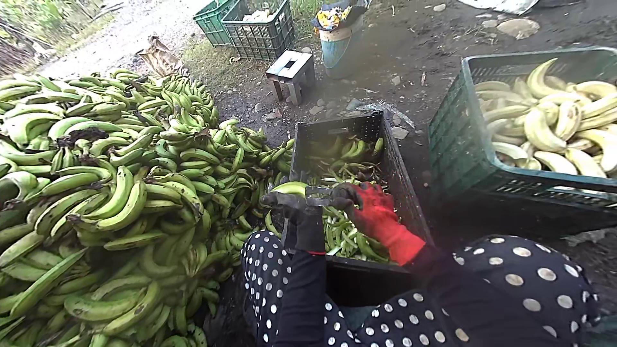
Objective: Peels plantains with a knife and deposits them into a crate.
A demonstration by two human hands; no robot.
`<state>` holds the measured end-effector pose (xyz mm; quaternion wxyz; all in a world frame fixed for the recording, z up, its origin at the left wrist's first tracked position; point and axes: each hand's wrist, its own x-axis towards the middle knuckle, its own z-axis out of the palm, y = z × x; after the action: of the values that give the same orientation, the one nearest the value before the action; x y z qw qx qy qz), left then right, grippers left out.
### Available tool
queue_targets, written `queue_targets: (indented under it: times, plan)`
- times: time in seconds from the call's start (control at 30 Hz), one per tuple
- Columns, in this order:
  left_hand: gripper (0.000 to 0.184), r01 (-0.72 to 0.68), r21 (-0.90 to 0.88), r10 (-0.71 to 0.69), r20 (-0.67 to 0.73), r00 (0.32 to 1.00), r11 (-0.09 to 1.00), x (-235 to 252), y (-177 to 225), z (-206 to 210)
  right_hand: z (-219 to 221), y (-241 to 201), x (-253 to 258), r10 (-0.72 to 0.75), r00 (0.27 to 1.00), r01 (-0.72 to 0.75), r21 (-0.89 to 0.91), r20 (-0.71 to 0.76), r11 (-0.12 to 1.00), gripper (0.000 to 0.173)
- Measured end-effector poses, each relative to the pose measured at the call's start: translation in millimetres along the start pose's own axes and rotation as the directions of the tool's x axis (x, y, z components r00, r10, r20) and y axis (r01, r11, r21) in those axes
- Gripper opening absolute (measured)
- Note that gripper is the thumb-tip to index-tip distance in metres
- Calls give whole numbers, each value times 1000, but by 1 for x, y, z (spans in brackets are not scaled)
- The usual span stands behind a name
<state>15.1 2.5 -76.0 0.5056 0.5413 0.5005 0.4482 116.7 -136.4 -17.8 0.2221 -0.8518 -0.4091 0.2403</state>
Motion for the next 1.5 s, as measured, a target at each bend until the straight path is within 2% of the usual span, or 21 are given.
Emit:
queue_targets:
  times: [0.03,0.07,0.13,0.2,0.23,0.33,0.47,0.5,0.6,0.63,0.77,0.87,1.17,1.23,1.3,1.33,1.37,1.43,1.47,1.5]
  plan:
    - [58,23,-201,-29,-25,999,979,-3,11,7,-2,1,1,3,1000,-3,-7,2,1000,57]
    - [61,47,-283,-62,-45,997,958,-6,22,11,-4,0,1,5,1000,-5,-4,4,1000,57]
    - [60,75,-280,-77,6,997,957,-13,38,10,-5,0,2,13,1000,-13,8,-2,1000,57]
    - [65,110,-420,-65,119,991,901,-13,49,12,-9,-2,7,38,999,-38,38,-16,999,54]
    - [64,90,-418,-27,156,987,904,-15,52,13,-10,-1,10,56,998,-55,52,-18,997,52]
    - [64,88,-306,20,332,943,948,-16,50,8,-15,4,14,51,997,-50,25,-51,998,50]
    - [64,93,-243,38,485,874,966,-6,39,-3,-16,4,11,57,996,-59,-39,-72,997,54]
    - [65,102,-218,35,546,837,970,-6,39,-6,-15,4,13,77,995,-78,-23,-58,997,52]
    - [60,80,-50,-14,765,644,996,-10,40,-16,-16,13,23,122,992,-122,56,3,991,43]
    - [59,55,2,-35,791,610,999,-12,40,-19,-16,15,24,129,991,-132,76,34,988,41]
    - [64,0,108,-87,806,586,994,-9,38,-23,-16,15,21,161,982,-170,84,103,982,41]
    - [64,-8,161,-124,784,608,987,-12,38,-24,-11,16,21,169,976,-183,99,136,978,42]
    - [65,-115,239,-124,788,603,964,-15,42,-33,-3,17,24,156,962,-178,83,222,980,44]
    - [63,-151,225,-105,825,556,963,-20,41,-29,1,16,26,142,964,-164,79,225,983,44]
    - [64,-227,220,-98,887,451,949,-33,39,-22,5,15,31,151,968,-168,71,200,983,43]
    - [65,-223,221,-96,881,463,949,-41,37,-19,5,18,33,167,969,-183,79,180,980,42]
    - [62,-164,189,-77,849,523,968,-44,32,-17,4,22,35,183,970,-200,99,161,975,41]
    - [54,55,29,-60,668,741,998,-42,19,-8,-1,29,37,195,974,-211,147,118,966,39]
    - [57,169,-82,-97,547,832,982,-38,14,-3,-3,30,35,195,975,-209,157,102,965,40]
    - [59,248,-194,-142,441,886,949,-35,13,1,-3,27,33,184,979,-195,141,88,971,41]
